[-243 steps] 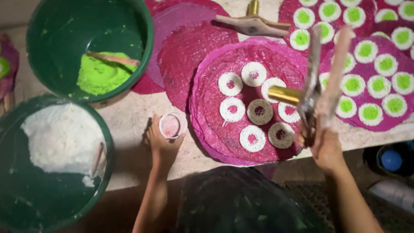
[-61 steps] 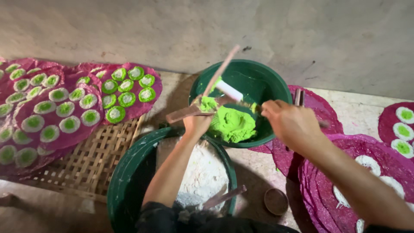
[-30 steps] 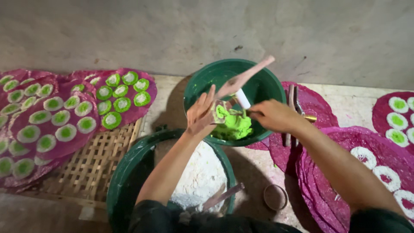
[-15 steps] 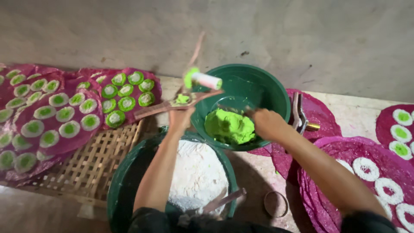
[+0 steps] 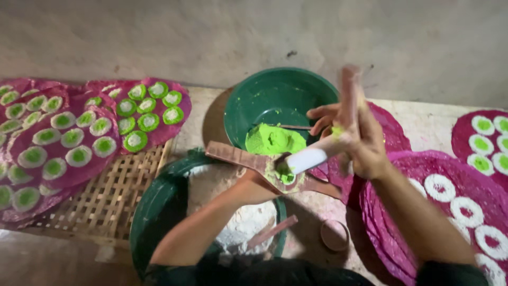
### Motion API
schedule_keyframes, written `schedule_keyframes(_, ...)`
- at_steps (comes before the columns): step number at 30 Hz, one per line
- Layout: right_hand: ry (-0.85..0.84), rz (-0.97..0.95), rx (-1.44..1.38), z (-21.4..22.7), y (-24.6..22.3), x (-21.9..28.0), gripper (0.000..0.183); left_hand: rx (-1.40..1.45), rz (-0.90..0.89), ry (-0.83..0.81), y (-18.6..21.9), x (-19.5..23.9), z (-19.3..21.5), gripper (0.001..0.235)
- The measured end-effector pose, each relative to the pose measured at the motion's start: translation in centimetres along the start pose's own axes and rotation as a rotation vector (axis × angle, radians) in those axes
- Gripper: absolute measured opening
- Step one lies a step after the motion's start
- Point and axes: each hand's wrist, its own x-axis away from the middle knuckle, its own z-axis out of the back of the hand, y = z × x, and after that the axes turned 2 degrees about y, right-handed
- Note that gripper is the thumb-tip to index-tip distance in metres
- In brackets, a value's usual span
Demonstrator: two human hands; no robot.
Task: The person prepares and assembles traditional cakes by gathering white and green dough into a mold, pressing it onto a pink circular base, and arranging the finished items.
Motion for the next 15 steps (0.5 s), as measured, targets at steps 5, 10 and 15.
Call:
schedule_keyframes(5, -0.237, 0.356, 0.636, -1.5, -3.7, 3.4, 0.056, 0.178, 0.011, -0.127, 5.4, 3.4, 0.4, 0.053)
schedule_keyframes(10, -0.215, 0.39, 0.603, -4.9, -6.1, 7.8, 0.056, 0.528, 0.061, -0.256, 6.3, 6.5, -3.1, 0.034)
schedule_keyframes(15, -0.125, 0.189, 0.697, -6.1, -8.2, 9.3, 0.063, 0.0, -0.019, -0.324, 4.8, 5.6, -6.3, 0.05)
